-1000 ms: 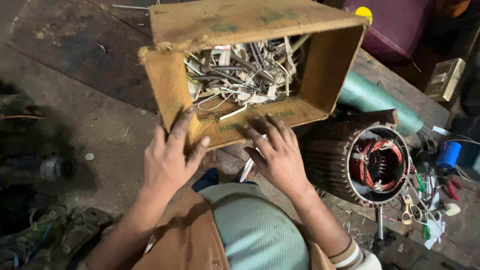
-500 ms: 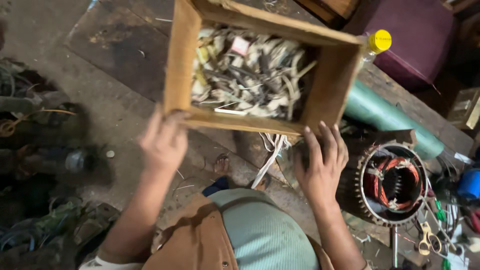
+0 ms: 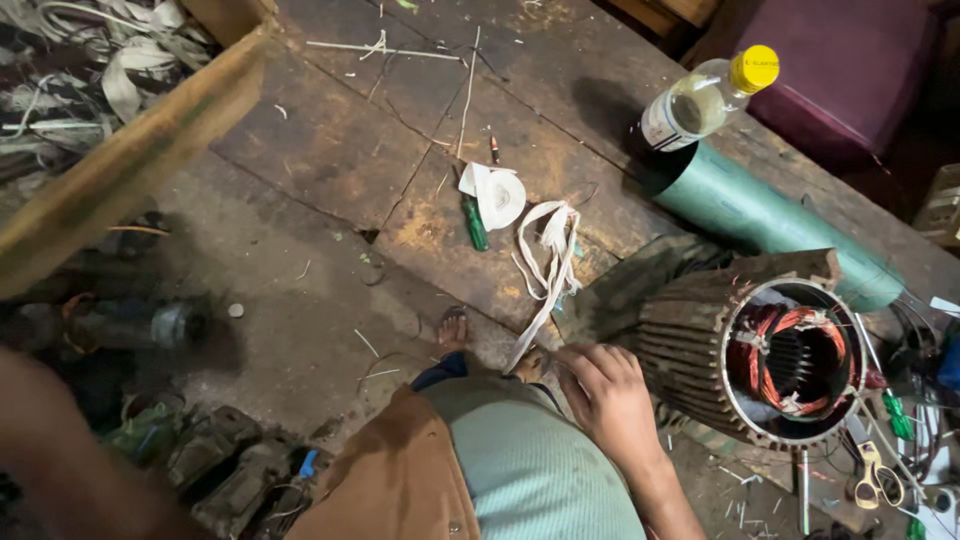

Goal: The person cuts green insulating paper with scissors and fits it inside the slots of an electric motor stator, then trims white binding straps, cuts a thin strip, and inserts wooden wedges into the stator slots while pressing the windings into place.

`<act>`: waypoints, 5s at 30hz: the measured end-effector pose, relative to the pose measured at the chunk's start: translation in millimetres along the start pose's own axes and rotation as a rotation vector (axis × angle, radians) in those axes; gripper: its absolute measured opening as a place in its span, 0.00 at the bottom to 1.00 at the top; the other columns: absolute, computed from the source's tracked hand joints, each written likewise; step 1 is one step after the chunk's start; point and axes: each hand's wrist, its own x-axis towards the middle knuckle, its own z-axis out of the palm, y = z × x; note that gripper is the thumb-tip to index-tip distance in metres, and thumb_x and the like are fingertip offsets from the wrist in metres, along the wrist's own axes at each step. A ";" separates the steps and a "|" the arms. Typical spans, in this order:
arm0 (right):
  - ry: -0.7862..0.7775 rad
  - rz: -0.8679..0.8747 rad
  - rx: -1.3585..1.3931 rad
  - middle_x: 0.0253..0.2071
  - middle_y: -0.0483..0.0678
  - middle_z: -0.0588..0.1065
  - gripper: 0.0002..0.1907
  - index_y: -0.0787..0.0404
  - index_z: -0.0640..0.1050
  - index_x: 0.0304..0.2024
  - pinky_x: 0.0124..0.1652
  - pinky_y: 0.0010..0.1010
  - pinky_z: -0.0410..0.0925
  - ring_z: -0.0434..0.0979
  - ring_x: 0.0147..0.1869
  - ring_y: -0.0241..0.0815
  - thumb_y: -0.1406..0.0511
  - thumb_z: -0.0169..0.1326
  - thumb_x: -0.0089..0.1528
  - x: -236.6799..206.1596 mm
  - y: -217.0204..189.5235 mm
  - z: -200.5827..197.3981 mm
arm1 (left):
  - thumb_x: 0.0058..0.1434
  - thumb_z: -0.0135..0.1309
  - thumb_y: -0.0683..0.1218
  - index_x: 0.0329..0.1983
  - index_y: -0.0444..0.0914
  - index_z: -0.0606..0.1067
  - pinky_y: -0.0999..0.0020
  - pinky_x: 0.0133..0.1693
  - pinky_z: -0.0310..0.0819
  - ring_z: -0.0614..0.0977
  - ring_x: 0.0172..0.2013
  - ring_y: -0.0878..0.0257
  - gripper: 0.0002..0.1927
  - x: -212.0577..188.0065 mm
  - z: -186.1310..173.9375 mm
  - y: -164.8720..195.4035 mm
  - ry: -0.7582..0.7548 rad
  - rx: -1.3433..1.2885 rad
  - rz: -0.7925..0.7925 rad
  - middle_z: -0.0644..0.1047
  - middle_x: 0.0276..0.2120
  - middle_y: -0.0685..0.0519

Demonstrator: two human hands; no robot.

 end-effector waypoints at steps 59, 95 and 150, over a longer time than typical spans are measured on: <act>0.026 0.278 0.514 0.50 0.55 0.79 0.20 0.66 0.75 0.58 0.53 0.36 0.72 0.81 0.54 0.51 0.69 0.57 0.63 -104.5 24.4 -79.8 | 0.65 0.55 0.43 0.43 0.35 0.78 0.67 0.44 0.78 0.84 0.40 0.62 0.08 -274.3 67.5 288.8 -1.360 -0.761 0.483 0.85 0.36 0.51; 0.401 0.856 0.956 0.36 0.41 0.77 0.05 0.67 0.78 0.42 0.39 0.21 0.68 0.73 0.39 0.27 0.70 0.57 0.64 -245.9 83.4 -95.3 | 0.57 0.61 0.45 0.50 0.41 0.80 0.58 0.45 0.68 0.75 0.43 0.57 0.16 -414.1 34.5 442.0 -0.682 -0.787 1.855 0.75 0.41 0.55; 0.011 0.730 -0.209 0.34 0.58 0.78 0.07 0.59 0.81 0.37 0.39 0.48 0.71 0.80 0.36 0.60 0.64 0.61 0.59 -435.5 383.6 -191.1 | 0.65 0.60 0.50 0.44 0.38 0.80 0.68 0.39 0.74 0.79 0.35 0.63 0.11 -726.7 192.2 582.6 -1.284 -0.773 0.810 0.80 0.34 0.53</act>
